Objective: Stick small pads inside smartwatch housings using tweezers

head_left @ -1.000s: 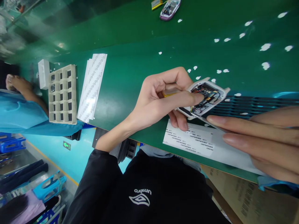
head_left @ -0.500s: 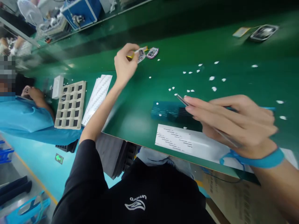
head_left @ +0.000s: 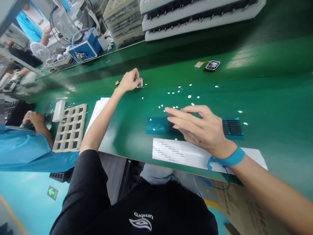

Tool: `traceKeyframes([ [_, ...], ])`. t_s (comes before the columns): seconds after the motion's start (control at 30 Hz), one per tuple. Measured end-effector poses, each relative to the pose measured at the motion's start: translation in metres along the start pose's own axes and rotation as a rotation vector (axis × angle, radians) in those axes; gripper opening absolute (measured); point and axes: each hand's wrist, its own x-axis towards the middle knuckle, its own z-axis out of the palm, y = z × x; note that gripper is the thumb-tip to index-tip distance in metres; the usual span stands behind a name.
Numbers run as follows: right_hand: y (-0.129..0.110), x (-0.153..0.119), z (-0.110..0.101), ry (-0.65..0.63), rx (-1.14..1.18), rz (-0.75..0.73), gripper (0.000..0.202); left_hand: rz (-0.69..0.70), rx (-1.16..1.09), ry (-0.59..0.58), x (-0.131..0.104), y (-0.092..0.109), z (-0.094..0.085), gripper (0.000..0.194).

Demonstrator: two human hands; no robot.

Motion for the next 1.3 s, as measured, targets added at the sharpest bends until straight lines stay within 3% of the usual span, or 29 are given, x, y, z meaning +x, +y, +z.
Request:
traceKeyframes([
  [0.07, -0.001, 0.000, 0.001, 0.014, 0.039, 0.061, 0.013, 0.028, -0.245, 0.061, -0.040, 0.026, 0.016, 0.033],
  [0.17, -0.003, 0.000, 0.002, 0.062, 0.066, 0.185, 0.018, 0.028, -0.602, -0.009, -0.116, 0.079, 0.049, 0.033],
  [0.23, -0.005, 0.001, 0.002, 0.072, 0.039, 0.222, 0.012, 0.005, -0.692, -0.052, -0.160, 0.112, 0.065, 0.038],
  [0.33, -0.007, 0.003, -0.001, 0.062, 0.003, 0.202, 0.011, -0.004, -0.806, -0.047, -0.195, 0.143, 0.078, 0.028],
  [0.53, -0.008, 0.004, -0.009, 0.011, -0.028, 0.224, 0.016, -0.037, -0.870, -0.031, -0.207, 0.154, 0.083, 0.028],
  [0.8, -0.013, 0.003, -0.005, 0.083, -0.033, 0.216, 0.026, 0.159, -0.686, 0.124, -0.213, 0.158, 0.083, 0.018],
  [1.03, -0.007, -0.004, 0.005, -0.031, 0.139, 0.216, 0.014, 0.058, -0.602, 0.097, -0.215, 0.146, 0.083, 0.017],
  [1.3, -0.003, -0.012, 0.006, -0.135, 0.142, 0.352, 0.008, -0.105, -0.751, 0.047, -0.216, 0.136, 0.074, 0.014],
])
